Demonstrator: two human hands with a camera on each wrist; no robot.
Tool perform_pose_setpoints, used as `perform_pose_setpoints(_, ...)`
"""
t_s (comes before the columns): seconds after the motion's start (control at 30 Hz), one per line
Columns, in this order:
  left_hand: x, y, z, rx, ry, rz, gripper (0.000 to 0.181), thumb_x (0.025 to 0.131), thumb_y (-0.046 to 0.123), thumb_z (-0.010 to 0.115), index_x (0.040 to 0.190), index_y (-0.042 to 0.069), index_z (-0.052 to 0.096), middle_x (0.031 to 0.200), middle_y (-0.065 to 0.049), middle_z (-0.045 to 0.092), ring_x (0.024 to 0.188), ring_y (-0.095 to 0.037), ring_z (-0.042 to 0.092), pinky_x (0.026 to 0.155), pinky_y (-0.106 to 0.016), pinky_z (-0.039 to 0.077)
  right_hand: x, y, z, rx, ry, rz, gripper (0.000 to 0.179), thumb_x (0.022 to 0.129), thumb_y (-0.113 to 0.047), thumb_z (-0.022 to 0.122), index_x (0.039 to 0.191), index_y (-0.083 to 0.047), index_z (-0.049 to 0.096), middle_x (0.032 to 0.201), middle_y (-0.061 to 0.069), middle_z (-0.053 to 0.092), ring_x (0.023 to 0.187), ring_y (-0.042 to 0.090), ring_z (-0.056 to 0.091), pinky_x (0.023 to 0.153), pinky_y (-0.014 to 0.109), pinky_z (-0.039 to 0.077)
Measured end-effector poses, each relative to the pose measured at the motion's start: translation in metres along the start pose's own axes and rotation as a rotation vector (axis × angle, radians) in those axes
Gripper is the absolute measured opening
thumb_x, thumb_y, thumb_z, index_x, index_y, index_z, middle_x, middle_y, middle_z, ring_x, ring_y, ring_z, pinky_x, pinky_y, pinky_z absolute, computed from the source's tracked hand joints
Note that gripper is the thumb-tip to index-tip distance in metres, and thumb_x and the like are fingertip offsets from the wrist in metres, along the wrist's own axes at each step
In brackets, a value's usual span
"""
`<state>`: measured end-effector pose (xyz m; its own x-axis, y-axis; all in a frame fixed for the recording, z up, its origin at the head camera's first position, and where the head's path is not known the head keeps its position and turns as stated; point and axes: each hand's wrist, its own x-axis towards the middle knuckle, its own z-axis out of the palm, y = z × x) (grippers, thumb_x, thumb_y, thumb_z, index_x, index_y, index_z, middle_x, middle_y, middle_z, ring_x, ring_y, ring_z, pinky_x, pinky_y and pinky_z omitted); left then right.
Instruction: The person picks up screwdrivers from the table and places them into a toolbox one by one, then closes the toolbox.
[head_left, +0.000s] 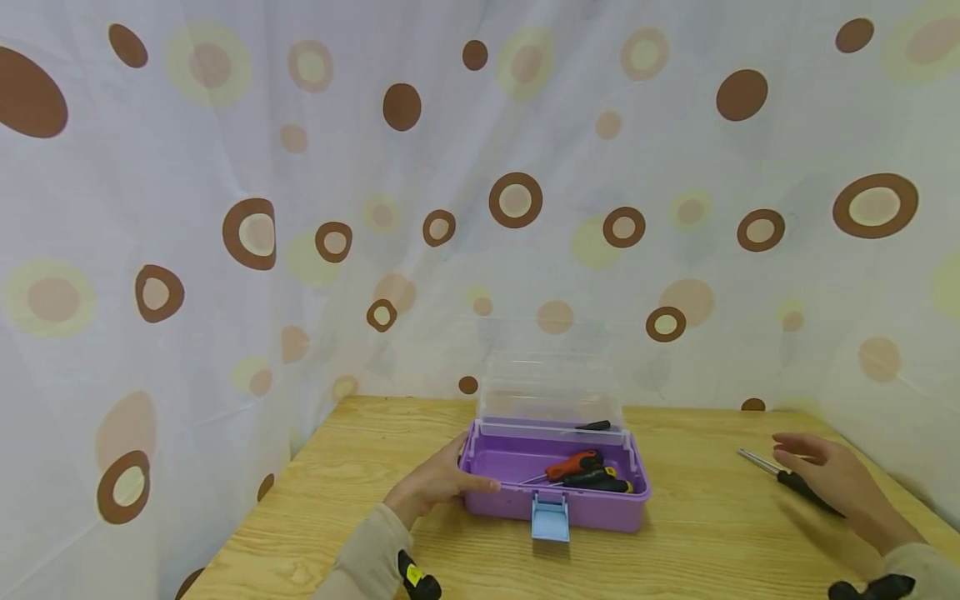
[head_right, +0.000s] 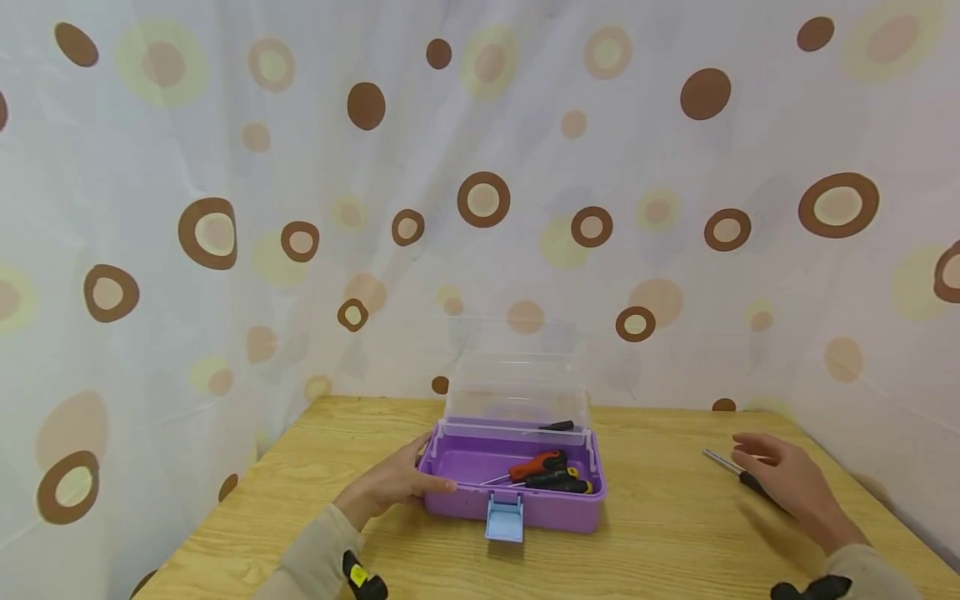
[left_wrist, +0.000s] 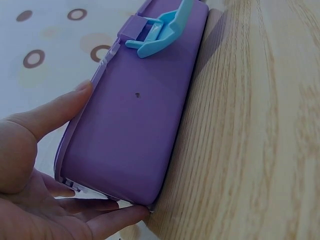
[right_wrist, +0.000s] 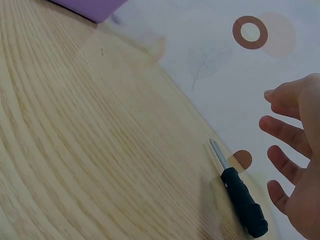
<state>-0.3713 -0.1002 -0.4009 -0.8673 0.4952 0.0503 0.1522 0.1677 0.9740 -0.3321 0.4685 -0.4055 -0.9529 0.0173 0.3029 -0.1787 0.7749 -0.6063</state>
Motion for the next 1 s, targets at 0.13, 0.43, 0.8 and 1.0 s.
perform_pose_setpoints(0.13, 0.001, 0.0, 0.0, -0.007, -0.004, 0.006, 0.111, 0.082, 0.011, 0.087, 0.166, 0.013, 0.014, 0.151, -0.026, 0.043, 0.131, -0.044, 0.049, 0.104, -0.064, 0.043, -0.002, 0.005, -0.002, -0.029, 0.006, 0.009, 0.06, 0.108, -0.039, 0.054, 0.141, 0.012, 0.051, 0.128, 0.029, 0.064, 0.105, 0.038, 0.065, 0.083, 0.062, 0.05)
perform_pose_setpoints(0.43, 0.0, 0.002, 0.001, 0.004, 0.003, -0.002, 0.111, 0.082, 0.012, 0.088, 0.166, 0.012, 0.015, 0.151, -0.026, 0.043, 0.132, -0.044, 0.048, 0.105, -0.064, 0.042, -0.014, 0.025, 0.0, -0.072, 0.022, 0.037, 0.058, 0.109, -0.035, 0.054, 0.139, 0.015, 0.049, 0.126, 0.037, 0.06, 0.11, 0.059, 0.057, 0.077, 0.06, 0.052)
perform_pose_setpoints(0.8, 0.0, 0.001, 0.001, 0.0, -0.002, -0.001, 0.111, 0.082, 0.013, 0.088, 0.166, 0.014, 0.015, 0.152, -0.026, 0.043, 0.132, -0.044, 0.048, 0.104, -0.064, 0.043, -0.021, 0.048, -0.004, -0.13, -0.023, 0.113, 0.061, 0.109, -0.038, 0.051, 0.136, 0.016, 0.049, 0.122, 0.038, 0.061, 0.111, 0.065, 0.048, 0.082, 0.066, 0.045)
perform_pose_setpoints(1.0, 0.0, 0.0, 0.001, 0.006, -0.002, 0.016, 0.109, 0.082, 0.011, 0.087, 0.165, 0.011, 0.017, 0.151, -0.025, 0.045, 0.132, -0.044, 0.048, 0.106, -0.062, 0.042, -0.022, 0.052, -0.003, -0.19, -0.045, 0.111, 0.058, 0.108, -0.037, 0.054, 0.132, 0.016, 0.053, 0.115, 0.035, 0.064, 0.103, 0.061, 0.055, 0.077, 0.065, 0.046)
